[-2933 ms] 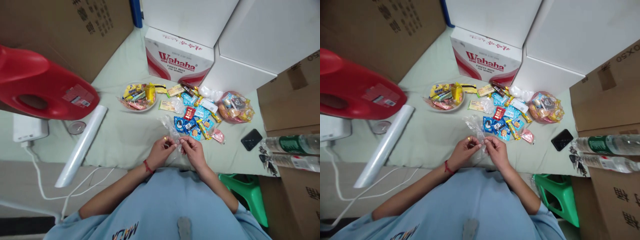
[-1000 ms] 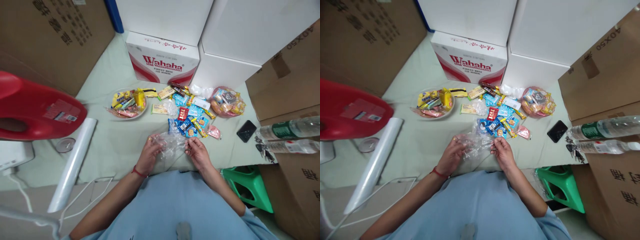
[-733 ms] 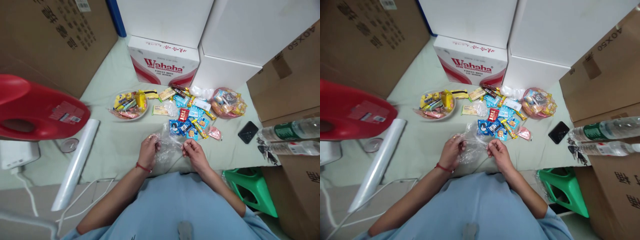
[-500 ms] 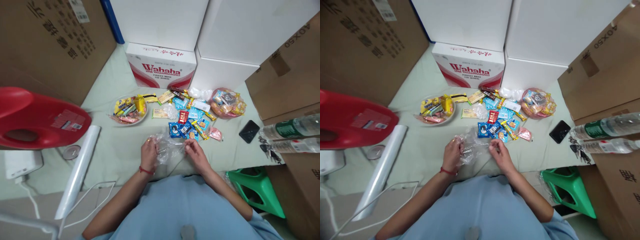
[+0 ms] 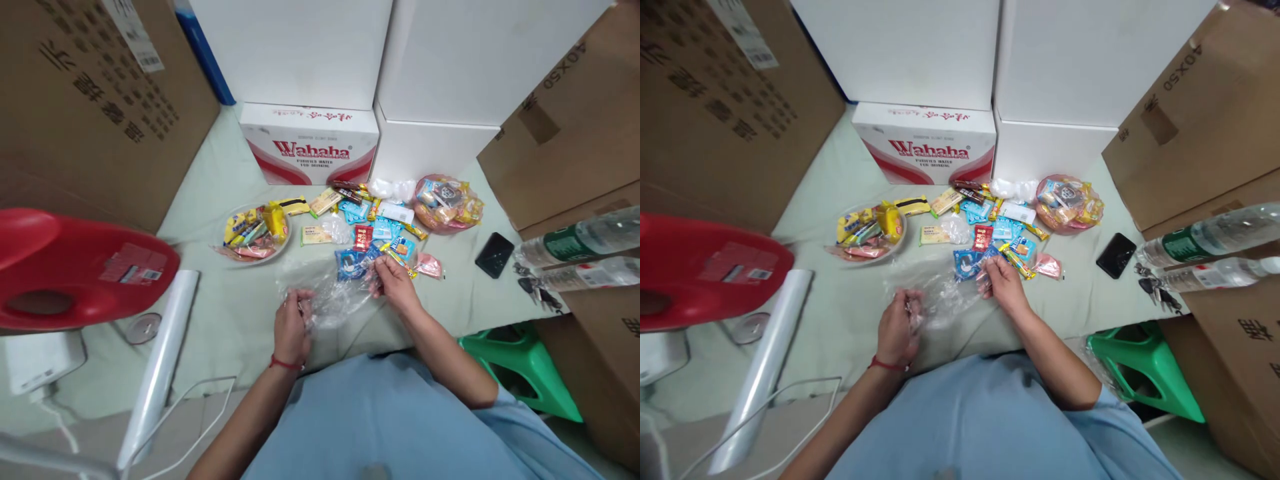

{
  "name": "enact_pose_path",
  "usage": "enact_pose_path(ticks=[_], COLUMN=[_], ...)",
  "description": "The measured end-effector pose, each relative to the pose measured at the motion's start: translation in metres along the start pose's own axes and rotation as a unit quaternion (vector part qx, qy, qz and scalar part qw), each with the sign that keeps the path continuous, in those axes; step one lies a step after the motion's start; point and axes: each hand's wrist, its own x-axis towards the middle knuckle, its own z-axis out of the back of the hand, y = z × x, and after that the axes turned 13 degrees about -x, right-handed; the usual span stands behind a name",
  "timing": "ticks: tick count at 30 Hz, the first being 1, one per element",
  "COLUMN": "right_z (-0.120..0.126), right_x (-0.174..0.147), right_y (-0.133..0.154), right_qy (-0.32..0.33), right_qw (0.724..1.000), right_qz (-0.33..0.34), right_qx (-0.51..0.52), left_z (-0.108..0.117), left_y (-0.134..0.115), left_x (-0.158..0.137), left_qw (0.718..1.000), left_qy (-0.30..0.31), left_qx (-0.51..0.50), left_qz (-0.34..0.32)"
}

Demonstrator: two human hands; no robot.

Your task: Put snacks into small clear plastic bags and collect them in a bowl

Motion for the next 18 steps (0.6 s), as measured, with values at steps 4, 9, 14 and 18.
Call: enact_pose_path(ticks=[4,9,14,18], right_z=[0.008,-0.006,-0.032,-0.042], right_x=[0.004,-0.015,-0.033,-0.030], right_y=[-0.004,-0.016,-0.025,-0.023], right_qy=[0.004,0.028,0.072,0.103], right_qw=[0.996,0.983,0.973,0.974], right_qz=[-0.057,-0.119,-0.182,-0.180], right_qx=[0.070,0.139,0.125,0.092], left_z=[0.002,-0.003,-0.004,0.000], left_y=[0.004,0.006,0.009,0.014], left_x=[0.005,0.000,-0.008,-0.015], left_qw=[0.999,0.996,0.991,0.986], left_qy=[-0.039,-0.043,-0.040,-0.025], left_qx=[-0.019,-0.011,0.033,0.063], left_qz=[-0.001,-0.078,-0.123,-0.155])
